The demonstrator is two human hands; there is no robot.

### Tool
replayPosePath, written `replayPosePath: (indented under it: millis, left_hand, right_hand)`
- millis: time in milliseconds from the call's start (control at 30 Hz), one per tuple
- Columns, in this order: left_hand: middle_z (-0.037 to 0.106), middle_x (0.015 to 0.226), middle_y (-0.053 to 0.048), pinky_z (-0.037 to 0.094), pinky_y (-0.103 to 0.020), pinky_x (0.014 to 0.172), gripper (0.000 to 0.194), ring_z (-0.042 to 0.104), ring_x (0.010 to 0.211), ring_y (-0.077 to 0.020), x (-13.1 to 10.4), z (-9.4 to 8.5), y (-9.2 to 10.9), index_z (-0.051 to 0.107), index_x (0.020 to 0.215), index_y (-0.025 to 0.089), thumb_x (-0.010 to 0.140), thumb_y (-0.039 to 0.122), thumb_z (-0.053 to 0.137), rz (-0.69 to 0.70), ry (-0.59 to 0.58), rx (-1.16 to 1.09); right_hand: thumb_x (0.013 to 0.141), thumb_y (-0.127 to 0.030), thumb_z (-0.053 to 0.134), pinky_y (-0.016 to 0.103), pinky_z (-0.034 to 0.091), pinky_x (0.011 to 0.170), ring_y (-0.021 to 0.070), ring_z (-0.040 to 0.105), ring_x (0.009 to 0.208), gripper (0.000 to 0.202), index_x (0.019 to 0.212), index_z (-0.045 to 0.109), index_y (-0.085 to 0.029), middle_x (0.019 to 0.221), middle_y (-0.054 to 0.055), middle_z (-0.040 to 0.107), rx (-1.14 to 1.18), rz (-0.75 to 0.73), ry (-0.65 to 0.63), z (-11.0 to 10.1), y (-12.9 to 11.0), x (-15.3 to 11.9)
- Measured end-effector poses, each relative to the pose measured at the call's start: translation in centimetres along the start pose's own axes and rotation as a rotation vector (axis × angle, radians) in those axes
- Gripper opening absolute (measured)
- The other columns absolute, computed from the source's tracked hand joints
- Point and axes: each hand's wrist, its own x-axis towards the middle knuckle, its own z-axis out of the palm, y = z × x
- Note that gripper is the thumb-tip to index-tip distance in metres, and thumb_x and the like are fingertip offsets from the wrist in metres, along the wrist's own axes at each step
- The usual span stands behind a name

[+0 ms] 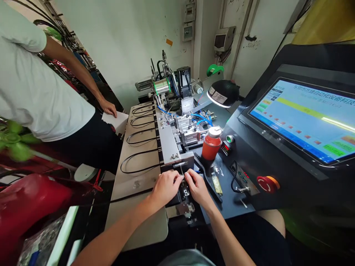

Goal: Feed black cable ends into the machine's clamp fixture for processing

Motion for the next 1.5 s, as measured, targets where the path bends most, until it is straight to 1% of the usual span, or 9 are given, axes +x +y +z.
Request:
replayPosePath:
  millis: [100, 233, 433, 633, 767, 1167, 1300, 1400, 1500]
  left_hand:
    - [0.066, 0.084, -0.001, 0.044, -0.022, 0.063, 0.011, 0.063, 0.071, -0.0131, -0.8, 0.4, -0.9, 0.067, 0.091, 0.019, 0.09, 0.02, 0.056, 0.144, 0.145, 0.012]
    - [0.064, 0.087, 0.0, 0.047, -0.02, 0.063, 0.024, 0.062, 0.07, -0.0105, -1.3, 0.8, -2.0, 0.067, 0.099, 0.022, 0.096, 0.016, 0.043, 0.447, 0.268, 0.121]
    - [0.066, 0.082, -0.003, 0.048, -0.025, 0.057, 0.024, 0.059, 0.066, -0.0152, -1.2, 0.4, -1.6, 0.063, 0.103, 0.013, 0.095, 0.01, 0.041, 0.645, 0.252, 0.443]
    - [0.064, 0.09, -0.001, 0.05, -0.021, 0.068, 0.018, 0.063, 0.075, -0.0121, -1.3, 0.1, -1.6, 0.063, 0.097, 0.019, 0.094, 0.013, 0.046, 0.405, 0.167, 0.155]
    - [0.062, 0.087, -0.002, 0.05, -0.021, 0.067, 0.014, 0.063, 0.073, -0.0122, -1.3, 0.6, -1.8, 0.062, 0.088, 0.017, 0.093, 0.016, 0.049, 0.262, 0.148, 0.105]
    - [0.063, 0.089, -0.003, 0.048, -0.022, 0.068, 0.02, 0.064, 0.073, -0.0138, -1.5, 0.6, -1.2, 0.064, 0.086, 0.018, 0.094, 0.018, 0.045, 0.227, 0.06, 0.19]
    - [0.068, 0.093, -0.004, 0.048, -0.024, 0.071, 0.02, 0.066, 0.078, -0.0161, -1.5, -2.4, -2.1, 0.064, 0.1, 0.021, 0.094, 0.021, 0.044, 0.093, -0.005, 0.137]
    - [0.068, 0.075, -0.002, 0.046, -0.023, 0.068, 0.03, 0.064, 0.07, -0.0169, -2.3, -7.5, -4.9, 0.065, 0.08, 0.02, 0.094, 0.026, 0.04, -0.009, -0.075, 0.125]
    - [0.069, 0.07, 0.0, 0.047, -0.022, 0.068, 0.034, 0.063, 0.068, -0.0169, -4.5, -12.9, -9.6, 0.066, 0.069, 0.023, 0.089, 0.036, 0.042, -0.063, -0.016, 0.129]
  right_hand:
    - [0.096, -0.037, 0.038, 0.025, 0.028, 0.052, 0.0122, 0.032, 0.056, 0.031, 0.069, 0.037, -0.022, 0.062, -0.005, 0.034, 0.012, -0.006, 0.006, 0.0, 0.3, -0.1]
    - [0.096, -0.038, 0.039, 0.025, 0.029, 0.052, 0.0121, 0.033, 0.056, 0.031, 0.069, 0.038, -0.022, 0.062, -0.005, 0.034, 0.027, -0.008, 0.014, 0.0, 0.5, -0.1]
    - [0.095, -0.041, 0.039, 0.023, 0.032, 0.05, 0.0117, 0.034, 0.055, 0.033, 0.068, 0.038, -0.022, 0.062, -0.004, 0.035, 0.027, 0.004, 0.048, 0.3, 0.7, -0.2]
    - [0.096, -0.03, 0.04, 0.027, 0.039, 0.061, 0.0156, 0.047, 0.064, 0.027, 0.074, 0.049, -0.02, 0.068, 0.0, 0.05, -0.184, -0.061, 0.177, -1.2, -0.2, -0.9]
    - [0.093, -0.016, 0.039, 0.034, 0.046, 0.078, 0.0217, 0.057, 0.09, 0.024, 0.098, 0.062, -0.019, 0.097, 0.009, 0.063, -0.406, -0.262, 0.079, -1.6, -1.2, -1.5]
    - [0.095, -0.018, 0.042, 0.026, 0.051, 0.061, 0.0167, 0.062, 0.064, 0.023, 0.106, 0.062, -0.019, 0.074, 0.003, 0.063, -0.511, -0.289, 0.44, -4.5, -3.5, -3.8]
    - [0.094, -0.021, 0.045, 0.022, 0.052, 0.056, 0.015, 0.062, 0.057, 0.021, 0.104, 0.063, -0.021, 0.072, 0.002, 0.064, -0.502, -0.346, 0.449, -5.3, -4.7, -4.6]
    - [0.093, -0.023, 0.049, 0.019, 0.052, 0.055, 0.0143, 0.064, 0.057, 0.019, 0.105, 0.065, -0.022, 0.072, 0.002, 0.065, -0.478, -0.361, 0.439, -6.5, -5.1, -5.2]
    - [0.091, -0.026, 0.055, 0.018, 0.052, 0.056, 0.0143, 0.064, 0.056, 0.019, 0.106, 0.066, -0.022, 0.073, 0.002, 0.066, -0.425, -0.341, 0.434, -7.5, -5.3, -6.0]
